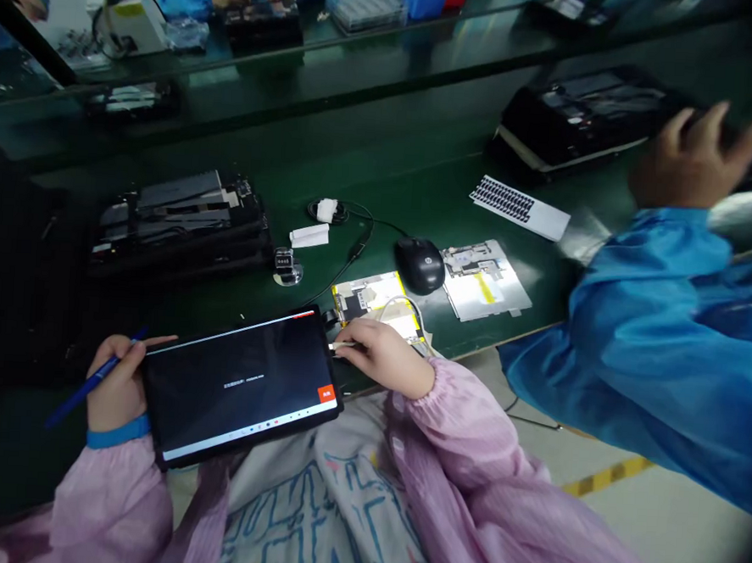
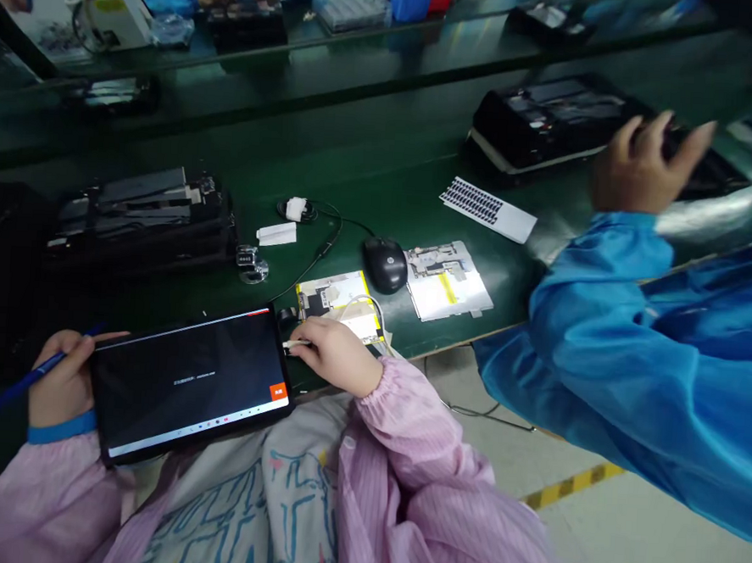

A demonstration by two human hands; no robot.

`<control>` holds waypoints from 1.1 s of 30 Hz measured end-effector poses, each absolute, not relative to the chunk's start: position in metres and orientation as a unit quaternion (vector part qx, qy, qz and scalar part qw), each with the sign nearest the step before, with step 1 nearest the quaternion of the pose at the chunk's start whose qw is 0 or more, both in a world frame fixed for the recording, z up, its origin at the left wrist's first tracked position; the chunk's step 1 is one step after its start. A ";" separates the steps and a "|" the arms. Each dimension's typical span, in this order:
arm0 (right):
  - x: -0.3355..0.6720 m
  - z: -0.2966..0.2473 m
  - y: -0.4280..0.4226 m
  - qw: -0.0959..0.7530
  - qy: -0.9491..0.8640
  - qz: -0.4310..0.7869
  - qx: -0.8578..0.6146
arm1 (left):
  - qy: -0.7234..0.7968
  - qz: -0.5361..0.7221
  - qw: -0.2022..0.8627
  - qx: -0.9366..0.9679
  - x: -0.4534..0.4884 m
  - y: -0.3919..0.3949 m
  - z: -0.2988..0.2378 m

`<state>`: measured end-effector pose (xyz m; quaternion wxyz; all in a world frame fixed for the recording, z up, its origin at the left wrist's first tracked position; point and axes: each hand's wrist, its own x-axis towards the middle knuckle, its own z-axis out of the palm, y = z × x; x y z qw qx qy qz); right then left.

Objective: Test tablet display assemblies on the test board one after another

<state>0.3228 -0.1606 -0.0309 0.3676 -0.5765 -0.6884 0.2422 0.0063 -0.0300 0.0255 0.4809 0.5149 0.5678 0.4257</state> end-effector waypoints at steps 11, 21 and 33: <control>0.329 -0.035 -0.167 0.401 -0.671 0.293 -0.551 | 0.578 0.406 0.458 0.540 0.009 -0.030 0.025; 0.330 -0.041 -0.165 0.401 -0.689 0.281 -0.535 | 0.583 0.440 0.436 0.526 -0.001 -0.023 0.011; 0.328 -0.040 -0.155 0.404 -0.757 0.167 -0.486 | 0.566 0.516 0.403 0.501 0.009 -0.028 0.008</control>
